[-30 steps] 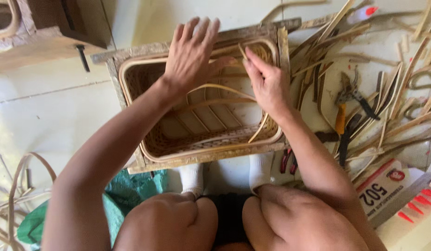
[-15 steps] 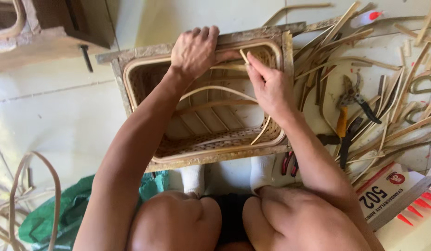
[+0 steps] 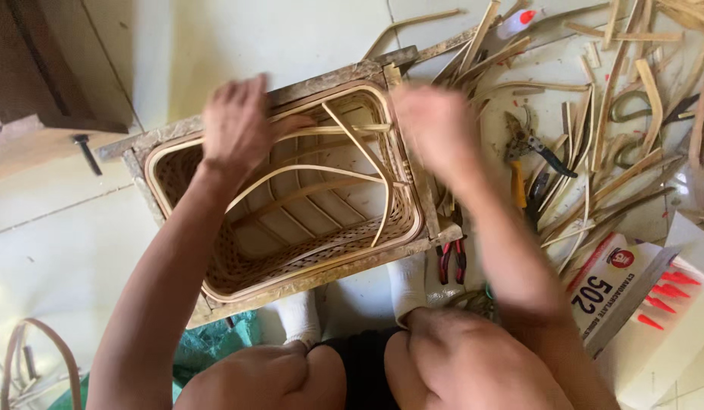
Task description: The person inserts thin wooden strips into a rectangular basket frame, secures them with a hammer, and applies glue to the joints. They continue adding strips and adjusting the frame to complete the basket structure.
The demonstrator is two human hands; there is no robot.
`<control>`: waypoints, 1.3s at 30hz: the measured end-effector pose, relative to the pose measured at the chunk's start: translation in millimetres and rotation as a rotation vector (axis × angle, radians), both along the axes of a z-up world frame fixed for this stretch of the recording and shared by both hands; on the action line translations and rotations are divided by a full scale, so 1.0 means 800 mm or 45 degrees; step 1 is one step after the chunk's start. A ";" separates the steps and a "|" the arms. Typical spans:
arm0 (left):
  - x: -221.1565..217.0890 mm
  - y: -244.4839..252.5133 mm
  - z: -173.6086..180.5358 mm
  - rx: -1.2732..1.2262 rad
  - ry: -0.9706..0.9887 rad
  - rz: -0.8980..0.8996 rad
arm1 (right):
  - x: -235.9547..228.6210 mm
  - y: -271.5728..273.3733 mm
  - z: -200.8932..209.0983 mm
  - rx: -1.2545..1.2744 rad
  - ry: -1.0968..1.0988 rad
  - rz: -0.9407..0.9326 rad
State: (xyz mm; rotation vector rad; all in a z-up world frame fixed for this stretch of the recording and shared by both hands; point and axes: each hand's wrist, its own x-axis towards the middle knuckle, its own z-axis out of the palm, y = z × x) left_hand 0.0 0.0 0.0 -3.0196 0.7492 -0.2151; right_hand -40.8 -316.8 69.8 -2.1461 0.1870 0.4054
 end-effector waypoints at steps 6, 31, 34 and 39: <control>0.007 0.006 0.014 0.131 0.621 0.212 | 0.027 -0.143 -0.149 -0.937 -0.497 0.585; -0.302 0.004 0.065 -0.527 0.779 -0.201 | -0.059 0.136 -0.056 0.694 -0.704 0.026; -0.299 0.003 0.061 -0.551 0.774 -0.204 | -0.060 0.144 -0.060 0.585 -0.658 -0.018; -0.296 0.008 0.061 -0.582 0.797 -0.236 | -0.055 0.142 -0.066 0.587 -0.501 -0.077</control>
